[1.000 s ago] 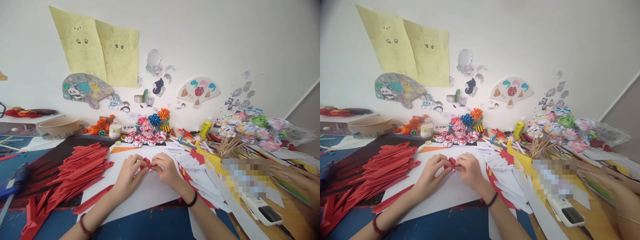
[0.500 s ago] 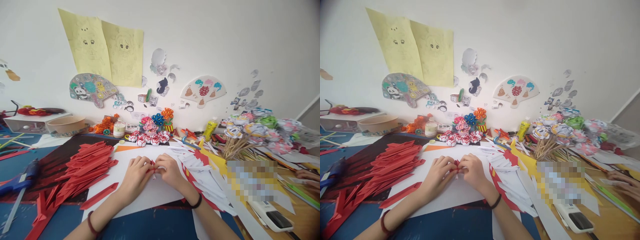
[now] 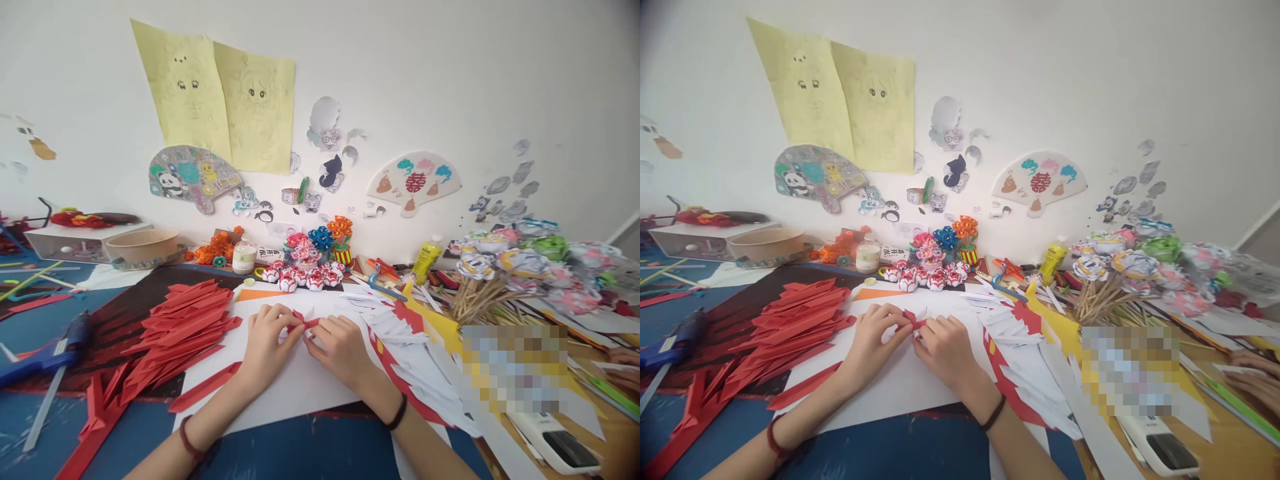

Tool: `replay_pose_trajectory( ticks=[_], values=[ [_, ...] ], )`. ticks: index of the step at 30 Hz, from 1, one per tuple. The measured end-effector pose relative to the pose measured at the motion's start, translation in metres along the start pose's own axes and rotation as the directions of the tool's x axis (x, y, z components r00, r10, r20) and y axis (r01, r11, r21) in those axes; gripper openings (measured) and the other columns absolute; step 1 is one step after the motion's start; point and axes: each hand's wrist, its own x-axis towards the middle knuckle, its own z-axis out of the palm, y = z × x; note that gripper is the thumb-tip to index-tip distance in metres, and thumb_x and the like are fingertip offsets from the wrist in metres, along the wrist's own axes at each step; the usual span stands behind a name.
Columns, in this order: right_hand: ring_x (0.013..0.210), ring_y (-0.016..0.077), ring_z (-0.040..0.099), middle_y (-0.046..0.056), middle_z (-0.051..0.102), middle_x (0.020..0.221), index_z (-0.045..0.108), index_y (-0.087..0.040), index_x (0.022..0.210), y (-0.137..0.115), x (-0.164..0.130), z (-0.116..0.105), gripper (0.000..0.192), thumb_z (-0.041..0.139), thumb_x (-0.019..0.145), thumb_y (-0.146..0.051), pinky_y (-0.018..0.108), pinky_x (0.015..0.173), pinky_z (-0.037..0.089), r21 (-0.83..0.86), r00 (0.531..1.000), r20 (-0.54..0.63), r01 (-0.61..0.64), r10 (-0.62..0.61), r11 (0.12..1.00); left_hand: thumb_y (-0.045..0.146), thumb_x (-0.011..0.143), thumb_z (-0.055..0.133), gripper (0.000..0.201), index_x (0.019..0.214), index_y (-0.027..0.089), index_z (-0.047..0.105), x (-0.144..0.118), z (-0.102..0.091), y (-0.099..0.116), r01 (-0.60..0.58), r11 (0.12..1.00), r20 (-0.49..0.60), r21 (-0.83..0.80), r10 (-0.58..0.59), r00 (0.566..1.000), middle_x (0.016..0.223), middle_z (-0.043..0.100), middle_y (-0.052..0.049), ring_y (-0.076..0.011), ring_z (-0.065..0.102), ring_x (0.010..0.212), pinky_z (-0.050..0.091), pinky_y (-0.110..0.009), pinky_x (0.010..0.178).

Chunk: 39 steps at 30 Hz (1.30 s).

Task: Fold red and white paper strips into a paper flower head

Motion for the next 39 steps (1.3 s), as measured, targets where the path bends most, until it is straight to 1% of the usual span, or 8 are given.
replay_pose_trajectory(
  ticks=[6,10,16,25,29,32,36,39],
  values=[
    [0.055,0.0128,0.048,0.0,0.056,0.063,0.056,-0.018,0.067,-0.006,-0.003,0.008,0.021,0.05,0.086,-0.016,0.027,0.056,0.033,0.079,1.0,0.018,0.003,-0.004,0.997,0.031,0.088,0.061,0.012,0.079,0.024,0.065,-0.001,-0.001,0.003,-0.054,0.997,-0.006,0.059,0.054,0.998,0.094,0.062,-0.001,-0.0216,0.05,0.09,0.03,-0.037,0.078],
    [0.052,0.0107,0.046,-0.001,0.054,0.062,0.053,-0.018,0.065,-0.008,-0.003,0.009,0.018,0.049,0.082,-0.013,0.023,0.053,0.034,0.226,0.994,0.075,-0.096,0.081,0.969,0.033,0.089,0.059,0.016,0.077,0.024,0.066,0.003,-0.003,-0.001,0.015,1.0,0.009,0.024,-0.015,1.0,0.093,0.062,-0.001,-0.022,0.05,0.091,0.03,-0.037,0.079],
    [0.052,0.01,0.041,-0.003,0.049,0.06,0.048,-0.018,0.062,-0.01,-0.003,0.007,0.016,0.05,0.077,-0.011,0.022,0.052,0.031,0.321,0.984,0.108,-0.168,0.14,0.932,0.037,0.088,0.059,0.021,0.074,0.025,0.068,0.009,-0.008,-0.006,0.11,0.993,0.056,-0.038,-0.108,0.993,0.091,0.062,-0.001,-0.0232,0.05,0.094,0.03,-0.037,0.079],
    [0.056,0.0099,0.04,-0.004,0.046,0.062,0.044,-0.019,0.062,-0.009,0.0,0.005,0.018,0.05,0.076,-0.009,0.022,0.055,0.029,0.383,0.977,0.191,-0.161,0.093,0.909,0.033,0.084,0.062,0.019,0.069,0.023,0.069,0.013,-0.01,-0.012,0.126,0.98,0.048,-0.153,-0.12,0.992,0.089,0.062,-0.002,-0.0227,0.053,0.095,0.036,-0.036,0.086],
    [0.055,0.0096,0.039,-0.004,0.046,0.062,0.045,-0.018,0.062,-0.007,-0.001,0.004,0.018,0.053,0.077,-0.011,0.023,0.055,0.027,0.36,0.959,0.223,-0.246,0.174,0.9,0.035,0.088,0.056,0.027,0.068,0.021,0.067,0.017,-0.015,-0.017,0.106,0.943,0.165,-0.314,-0.056,0.985,0.081,0.065,-0.001,-0.0188,0.056,0.084,0.04,-0.03,0.076],
    [0.056,0.0103,0.042,-0.004,0.047,0.061,0.047,-0.018,0.062,-0.001,0.0,0.005,0.019,0.055,0.078,-0.013,0.023,0.056,0.029,0.375,0.929,0.259,-0.349,0.265,0.859,0.039,0.094,0.047,0.033,0.077,0.021,0.069,0.021,-0.027,-0.017,0.081,0.919,0.266,-0.385,0.026,0.964,0.089,0.068,-0.003,-0.0184,0.058,0.084,0.041,-0.028,0.07],
    [0.063,0.012,0.049,-0.002,0.058,0.07,0.061,-0.018,0.075,0.009,0.003,0.003,0.012,0.054,0.083,-0.015,0.022,0.06,0.035,0.507,0.918,0.341,-0.36,0.201,0.783,0.035,0.086,0.064,0.012,0.088,0.025,0.071,0.021,-0.038,-0.013,-0.119,0.938,0.235,-0.325,0.202,0.951,0.092,0.068,-0.002,-0.0196,0.056,0.091,0.039,-0.032,0.087],
    [0.065,0.012,0.051,0.0,0.064,0.077,0.067,-0.019,0.087,0.014,0.004,0.001,0.013,0.054,0.085,-0.016,0.022,0.06,0.037,0.55,0.909,0.383,-0.366,0.163,0.751,0.032,0.085,0.067,0.008,0.09,0.026,0.07,0.018,-0.037,-0.012,-0.21,0.953,0.261,-0.22,0.265,0.928,0.091,0.066,-0.001,-0.0197,0.054,0.09,0.038,-0.033,0.087]
  ],
)
